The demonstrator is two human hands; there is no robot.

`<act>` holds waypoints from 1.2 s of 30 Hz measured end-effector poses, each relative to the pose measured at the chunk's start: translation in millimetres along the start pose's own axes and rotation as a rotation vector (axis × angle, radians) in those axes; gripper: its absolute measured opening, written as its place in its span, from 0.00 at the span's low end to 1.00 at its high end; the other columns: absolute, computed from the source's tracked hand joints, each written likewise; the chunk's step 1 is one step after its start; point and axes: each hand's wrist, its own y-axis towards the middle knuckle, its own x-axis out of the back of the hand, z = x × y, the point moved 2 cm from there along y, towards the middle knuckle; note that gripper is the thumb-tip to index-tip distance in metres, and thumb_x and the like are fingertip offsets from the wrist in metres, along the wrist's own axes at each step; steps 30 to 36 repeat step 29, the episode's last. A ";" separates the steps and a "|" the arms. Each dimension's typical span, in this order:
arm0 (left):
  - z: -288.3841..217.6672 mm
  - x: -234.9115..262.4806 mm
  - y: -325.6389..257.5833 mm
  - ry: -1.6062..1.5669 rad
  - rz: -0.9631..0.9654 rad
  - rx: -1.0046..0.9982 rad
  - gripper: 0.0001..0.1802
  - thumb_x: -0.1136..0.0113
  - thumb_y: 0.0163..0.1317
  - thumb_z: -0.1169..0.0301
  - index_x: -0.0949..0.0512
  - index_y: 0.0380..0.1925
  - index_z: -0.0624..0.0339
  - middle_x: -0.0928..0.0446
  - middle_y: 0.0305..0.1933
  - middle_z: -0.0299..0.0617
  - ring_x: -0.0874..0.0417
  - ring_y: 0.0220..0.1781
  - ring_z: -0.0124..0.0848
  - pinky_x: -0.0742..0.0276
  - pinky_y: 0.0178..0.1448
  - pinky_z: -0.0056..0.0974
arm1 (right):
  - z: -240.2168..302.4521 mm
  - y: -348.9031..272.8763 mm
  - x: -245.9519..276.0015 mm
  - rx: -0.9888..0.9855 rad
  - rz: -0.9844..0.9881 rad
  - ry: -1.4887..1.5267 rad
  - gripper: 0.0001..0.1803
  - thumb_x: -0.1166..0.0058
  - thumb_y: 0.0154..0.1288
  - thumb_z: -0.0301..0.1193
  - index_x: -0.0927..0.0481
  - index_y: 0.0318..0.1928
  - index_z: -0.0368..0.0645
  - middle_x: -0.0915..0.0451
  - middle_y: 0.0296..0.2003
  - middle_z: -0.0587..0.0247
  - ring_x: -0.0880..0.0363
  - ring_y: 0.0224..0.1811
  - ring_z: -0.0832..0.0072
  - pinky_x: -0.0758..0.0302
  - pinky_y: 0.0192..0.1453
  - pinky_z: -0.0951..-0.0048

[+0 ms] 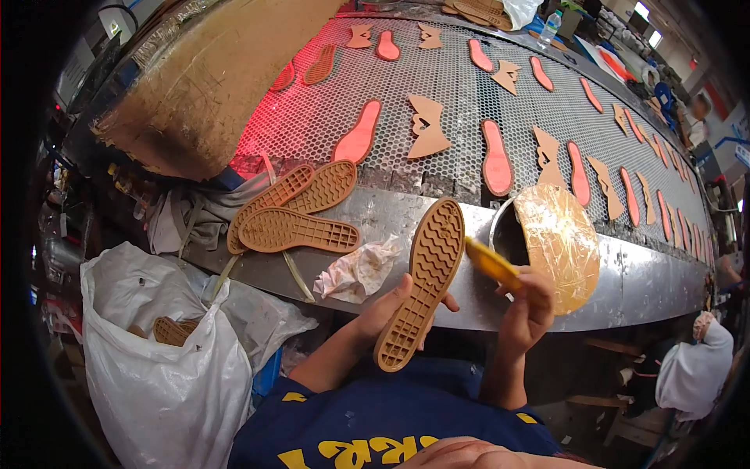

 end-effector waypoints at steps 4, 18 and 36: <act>-0.3 0.4 -1.8 -0.080 -0.033 0.021 0.37 0.76 0.70 0.40 0.37 0.59 0.61 0.27 0.48 0.50 0.22 0.27 0.26 0.17 0.27 0.31 | 1.5 3.1 -13.1 0.103 0.422 -0.212 0.12 0.55 0.60 0.10 0.23 0.41 0.32 0.25 0.40 0.53 0.24 0.34 0.73 0.26 0.40 0.76; 2.2 6.9 -1.4 -0.141 0.060 0.043 0.36 0.73 0.70 0.40 0.39 0.59 0.60 0.27 0.45 0.50 0.22 0.28 0.27 0.16 0.25 0.32 | 2.8 6.9 -8.2 0.040 0.317 0.019 0.13 0.52 0.53 0.09 0.23 0.39 0.33 0.25 0.28 0.58 0.28 0.24 0.74 0.32 0.29 0.76; 6.1 10.7 -3.2 -0.260 0.143 0.068 0.36 0.70 0.68 0.38 0.41 0.62 0.55 0.27 0.47 0.55 0.19 0.29 0.33 0.17 0.24 0.31 | 10.5 9.7 -5.7 0.050 0.352 0.015 0.05 0.48 0.61 0.18 0.21 0.37 0.34 0.26 0.26 0.57 0.26 0.25 0.71 0.30 0.28 0.75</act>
